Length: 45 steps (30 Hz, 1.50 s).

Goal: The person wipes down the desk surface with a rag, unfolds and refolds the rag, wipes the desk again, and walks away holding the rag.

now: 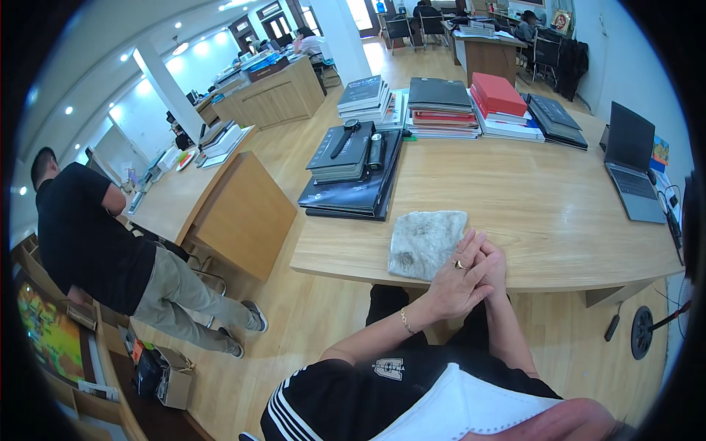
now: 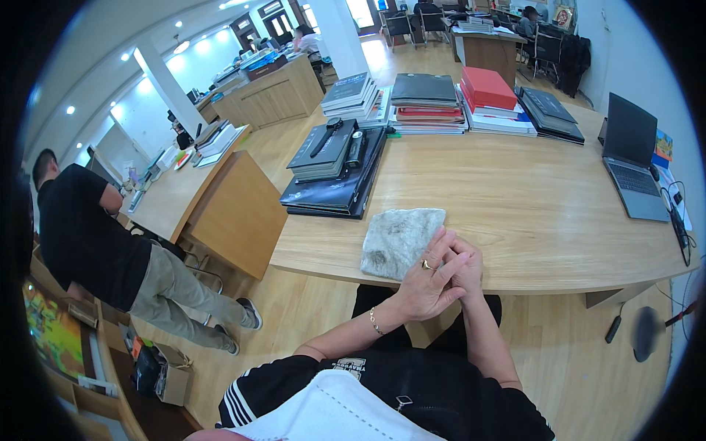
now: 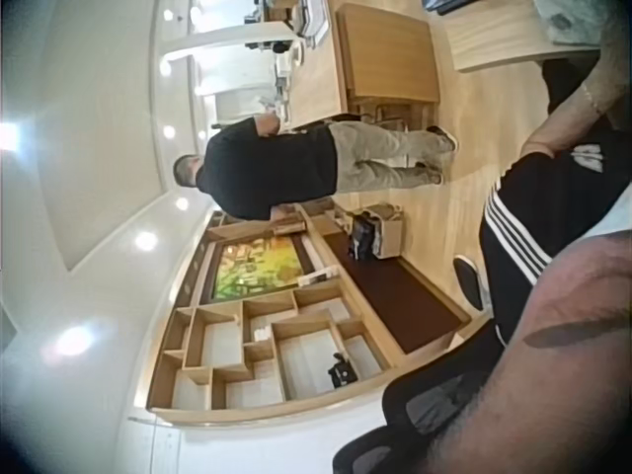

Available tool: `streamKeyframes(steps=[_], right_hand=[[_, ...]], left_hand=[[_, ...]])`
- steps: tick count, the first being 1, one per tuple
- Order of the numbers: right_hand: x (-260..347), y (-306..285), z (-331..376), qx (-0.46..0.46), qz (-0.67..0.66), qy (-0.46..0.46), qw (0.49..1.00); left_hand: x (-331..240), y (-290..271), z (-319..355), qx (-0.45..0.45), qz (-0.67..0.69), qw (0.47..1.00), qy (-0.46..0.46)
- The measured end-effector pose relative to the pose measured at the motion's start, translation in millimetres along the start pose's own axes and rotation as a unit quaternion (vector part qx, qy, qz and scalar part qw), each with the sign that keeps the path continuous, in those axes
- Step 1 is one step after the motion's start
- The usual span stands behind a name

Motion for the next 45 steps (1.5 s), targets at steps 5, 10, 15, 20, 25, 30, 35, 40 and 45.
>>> streamKeyframes(steps=[5, 10, 15, 20, 25, 30, 35, 40, 45], right_hand=[[-2.0, -3.0, -0.1, 0.010, -0.015, -0.017, 1.000], [-2.0, -4.6, 1.3, 0.011, 0.000, -0.031, 0.999], [-7.3, -5.6, -1.4, -0.010, 0.027, -0.025, 0.999], [-6.3, -4.7, -0.1, 0.005, 0.035, -0.032, 0.999], [33.1, -7.4, 13.8, 0.008, 0.161, -0.128, 0.979], [93.3, -51.4, 16.2, -0.067, 0.474, -0.334, 0.812], [121.2, -107.1, 15.4, -0.067, 0.581, -0.269, 0.766], [125.0, -108.7, 8.7, -0.029, 0.636, -0.196, 0.746], [120.3, -108.5, 1.1, 0.009, 0.700, -0.099, 0.707]], left_hand=[[-0.3, 1.5, -0.8, 0.007, 0.004, 1.000, -0.003], [-1.8, 2.7, -0.8, 0.010, 0.002, 1.000, -0.006], [-0.5, 1.6, -0.7, 0.014, -0.005, 1.000, -0.010], [0.9, -2.0, -1.2, 0.012, 0.003, 1.000, -0.008], [10.5, -21.0, -13.8, 0.089, -0.044, 0.995, -0.024], [51.4, -59.9, -18.9, 0.253, -0.213, 0.944, 0.011], [89.3, -44.7, -18.1, 0.393, -0.178, 0.902, 0.030], [95.6, -31.7, -18.3, 0.424, -0.165, 0.890, 0.027], [95.4, -27.7, -15.0, 0.451, -0.150, 0.880, 0.001]])
Point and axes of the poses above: each hand's wrist, its own z-axis away from the middle knuckle, its own y-axis out of the palm, x = y × z, the point moved 3 cm from there along -z, towards the middle knuckle, and after that the axes turned 8 degrees about -z, right-handed, at the moved point
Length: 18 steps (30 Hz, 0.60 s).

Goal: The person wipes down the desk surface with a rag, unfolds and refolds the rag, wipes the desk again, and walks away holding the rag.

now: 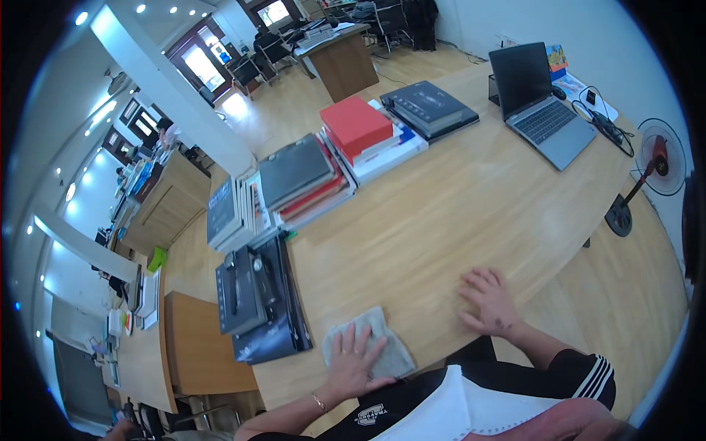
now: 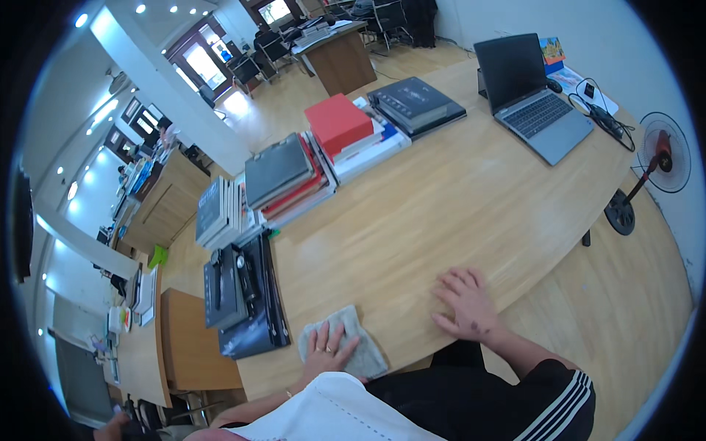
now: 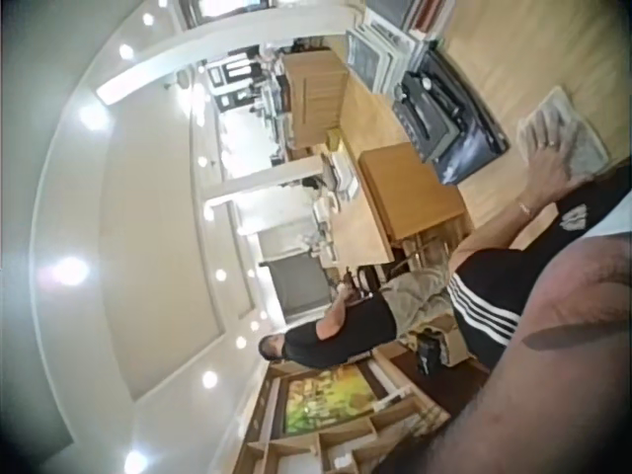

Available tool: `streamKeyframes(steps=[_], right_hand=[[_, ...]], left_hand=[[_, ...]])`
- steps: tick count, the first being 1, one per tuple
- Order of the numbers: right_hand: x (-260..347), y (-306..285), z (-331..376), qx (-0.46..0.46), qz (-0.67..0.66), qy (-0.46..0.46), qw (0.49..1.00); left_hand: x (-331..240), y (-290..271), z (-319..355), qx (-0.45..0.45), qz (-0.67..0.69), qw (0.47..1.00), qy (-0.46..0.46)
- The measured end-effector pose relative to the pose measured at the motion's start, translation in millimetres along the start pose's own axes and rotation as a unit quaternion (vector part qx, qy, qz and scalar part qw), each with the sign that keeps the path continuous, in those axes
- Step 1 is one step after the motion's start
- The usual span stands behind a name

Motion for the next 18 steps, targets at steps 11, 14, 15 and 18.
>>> streamKeyframes(steps=[11, 14, 15, 18], right_hand=[[-5.3, -13.1, -0.5, 0.019, -0.070, 0.035, 0.997], [-36.3, -29.3, 21.2, 0.016, -0.087, 0.093, 0.992], [-51.2, -41.5, 30.4, -0.012, -0.116, 0.120, 0.986], [-110.5, -59.3, 82.8, -0.120, -0.237, 0.304, 0.915]], left_hand=[[4.2, 23.1, 4.9, 0.064, 0.026, 0.997, -0.022], [20.0, 62.8, 2.3, -0.050, -0.219, 0.974, -0.025], [25.1, 76.7, 10.9, -0.050, -0.218, 0.975, 0.005], [56.3, 105.1, 0.6, 0.106, 0.049, 0.985, -0.126]])
Point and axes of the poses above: each hand's wrist, its own z-axis away from the middle knuckle, its own y-axis out of the palm, x = y × z, the point moved 3 cm from there along -z, towards the middle knuckle, and after that the axes turned 8 degrees about -z, right-handed, at the moved point
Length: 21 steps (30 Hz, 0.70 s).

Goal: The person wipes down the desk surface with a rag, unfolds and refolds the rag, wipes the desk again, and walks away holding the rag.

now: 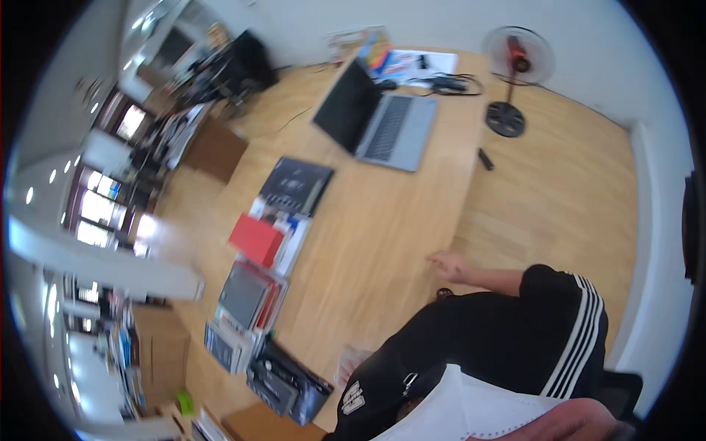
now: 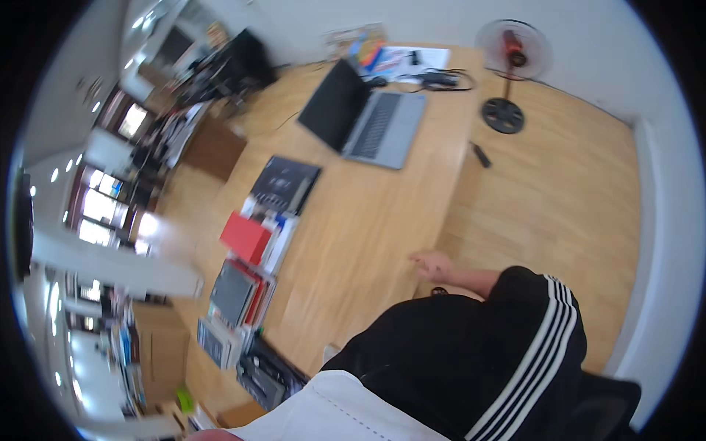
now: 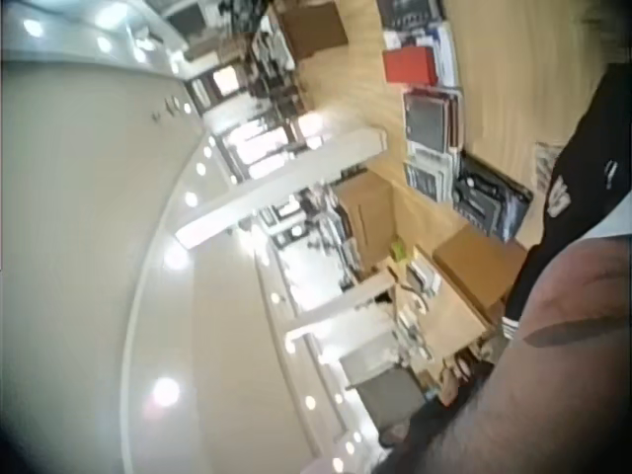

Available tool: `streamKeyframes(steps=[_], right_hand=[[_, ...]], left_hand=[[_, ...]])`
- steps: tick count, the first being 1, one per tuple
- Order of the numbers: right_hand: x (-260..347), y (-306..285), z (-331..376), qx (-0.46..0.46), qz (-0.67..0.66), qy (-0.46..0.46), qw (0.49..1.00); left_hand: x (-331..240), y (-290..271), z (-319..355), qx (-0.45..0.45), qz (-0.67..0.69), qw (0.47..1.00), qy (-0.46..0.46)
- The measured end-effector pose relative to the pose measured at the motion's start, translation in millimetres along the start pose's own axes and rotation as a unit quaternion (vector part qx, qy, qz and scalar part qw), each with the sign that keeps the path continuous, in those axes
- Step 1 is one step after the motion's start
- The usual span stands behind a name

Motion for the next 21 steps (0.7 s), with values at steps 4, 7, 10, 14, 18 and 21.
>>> streamKeyframes(steps=[4, 7, 10, 14, 18, 21], right_hand=[[-64.9, -99.2, 50.0, 0.012, 0.139, 0.365, 0.921], [-136.3, -134.5, 143.2, -0.043, 0.175, 0.432, 0.884], [-156.4, -131.3, 221.9, -0.048, 0.117, 0.594, 0.795], [-144.4, -104.2, 282.4, -0.044, 0.001, 0.629, 0.776], [-134.7, -104.8, 296.5, 0.155, 0.046, 0.308, 0.937], [-113.7, -112.4, 285.3, 0.076, -0.077, 0.608, 0.786]], left_hand=[[-24.4, -13.9, -40.7, -0.025, -0.028, 0.996, 0.083], [-40.8, -27.1, -58.3, -0.042, -0.042, 0.989, 0.134], [-41.2, -34.2, -54.7, -0.044, -0.054, 0.982, 0.174], [-54.3, -37.7, -65.3, -0.053, -0.063, 0.972, 0.218], [-105.0, -50.7, -96.8, -0.072, -0.068, 0.960, 0.262], [-115.2, -55.0, -104.1, -0.079, -0.096, 0.955, 0.268]])
Point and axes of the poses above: each hand's wrist, its own z-axis away from the middle knuckle, its own y-axis out of the palm, x = y × z, the point moved 3 cm from there along -z, towards the middle knuckle, and after that the axes turned 8 degrees about -z, right-handed, at the moved point
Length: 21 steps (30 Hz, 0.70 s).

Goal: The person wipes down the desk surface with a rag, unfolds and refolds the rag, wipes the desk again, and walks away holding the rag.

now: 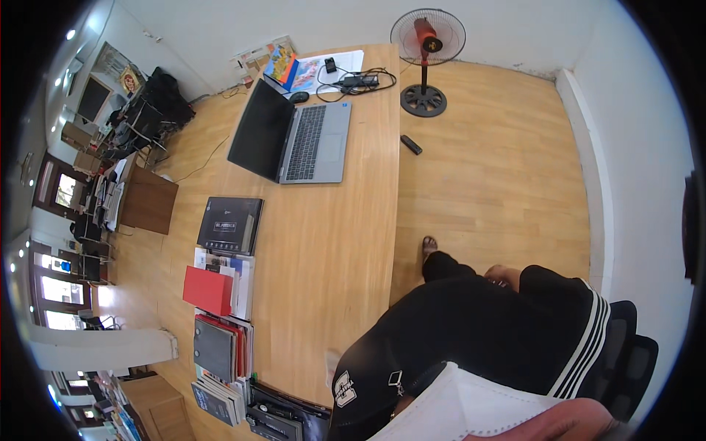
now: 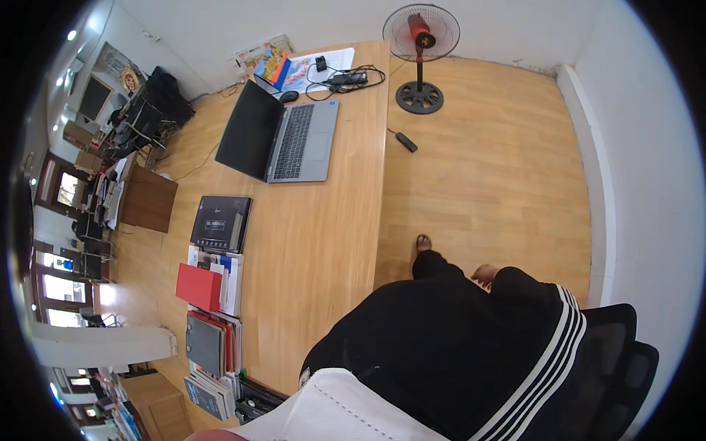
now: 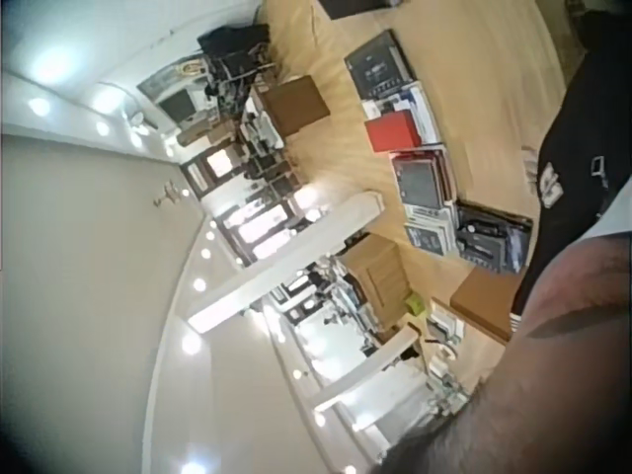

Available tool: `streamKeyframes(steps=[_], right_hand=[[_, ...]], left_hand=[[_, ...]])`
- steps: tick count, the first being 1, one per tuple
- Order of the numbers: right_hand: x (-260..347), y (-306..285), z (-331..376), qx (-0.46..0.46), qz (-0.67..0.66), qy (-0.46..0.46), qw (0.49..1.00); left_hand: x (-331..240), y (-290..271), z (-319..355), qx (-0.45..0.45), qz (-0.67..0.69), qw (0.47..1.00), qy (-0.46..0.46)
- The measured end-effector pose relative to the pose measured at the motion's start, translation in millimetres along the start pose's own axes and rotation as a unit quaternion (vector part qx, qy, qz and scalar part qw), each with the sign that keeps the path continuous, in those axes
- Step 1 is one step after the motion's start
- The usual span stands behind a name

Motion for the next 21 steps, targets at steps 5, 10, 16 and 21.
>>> streamKeyframes(steps=[5, 10, 16, 21], right_hand=[[-23.2, -71.8, -34.2, -0.089, -0.185, 0.032, 0.978], [-38.8, -160.3, -88.5, -0.064, -0.134, -0.145, 0.978], [-71.6, -263.1, -205.9, -0.151, -0.351, -0.101, 0.919], [-92.5, -351.8, -226.7, -0.247, 0.278, -0.381, 0.846]], left_hand=[[-55.8, -29.3, -71.1, -0.022, -0.037, 0.999, -0.001], [-125.2, -54.2, -167.4, -0.048, -0.083, 0.994, -0.059], [-206.6, -116.4, -311.5, -0.065, 0.030, 0.991, -0.116], [-255.0, -127.8, -416.1, -0.114, 0.020, 0.984, -0.137]])
Point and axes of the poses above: each hand's wrist, its own z-axis away from the middle knuckle, its own y-axis out of the palm, x = y × z, the point moved 3 cm from there along -z, towards the middle knuckle, and after that the axes turned 8 degrees about -z, right-handed, at the moved point
